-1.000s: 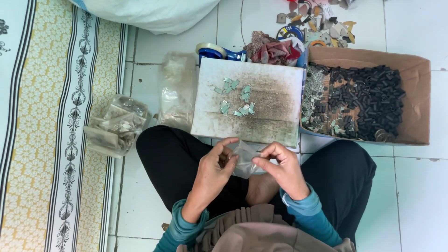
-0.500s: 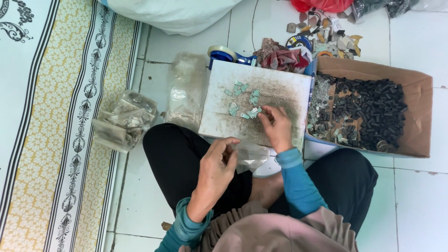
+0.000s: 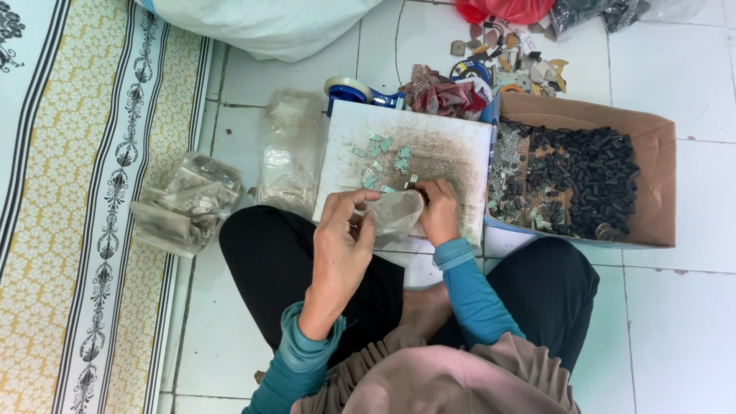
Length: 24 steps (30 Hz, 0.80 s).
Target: Sorting small metal components from a box and placing them into plastic bags for packaging.
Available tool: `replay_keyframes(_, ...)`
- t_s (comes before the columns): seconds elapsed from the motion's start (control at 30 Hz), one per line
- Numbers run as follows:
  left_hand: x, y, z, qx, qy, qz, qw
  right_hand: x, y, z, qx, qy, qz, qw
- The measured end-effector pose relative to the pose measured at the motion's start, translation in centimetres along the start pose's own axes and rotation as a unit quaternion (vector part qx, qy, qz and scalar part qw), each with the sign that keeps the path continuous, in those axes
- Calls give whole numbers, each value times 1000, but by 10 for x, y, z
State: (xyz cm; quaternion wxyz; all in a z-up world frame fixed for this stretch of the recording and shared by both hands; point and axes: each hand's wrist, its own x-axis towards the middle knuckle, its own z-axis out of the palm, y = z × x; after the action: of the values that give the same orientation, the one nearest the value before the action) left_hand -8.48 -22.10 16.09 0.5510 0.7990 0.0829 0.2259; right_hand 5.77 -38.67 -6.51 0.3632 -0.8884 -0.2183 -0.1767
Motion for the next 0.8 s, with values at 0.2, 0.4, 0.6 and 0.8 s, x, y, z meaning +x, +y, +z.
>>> replay_keyframes(0.2, -7, -6, 5, 53, -22, 73, 996, 1, -1, -3, 138, -19, 128, 982)
replay_keyframes(0.4, -1, 3, 3, 147, -58, 66, 985, 4, -4, -23, 209, -16, 223, 952)
replay_keyframes(0.6, -1, -11, 11, 163, -114, 52, 979, 27, -76, -92, 325, 21, 163, 931)
replay_keyframes(0.8, 5, -20, 20, 172, -127, 51, 976, 40, -123, -127, 284, -18, 15, 958)
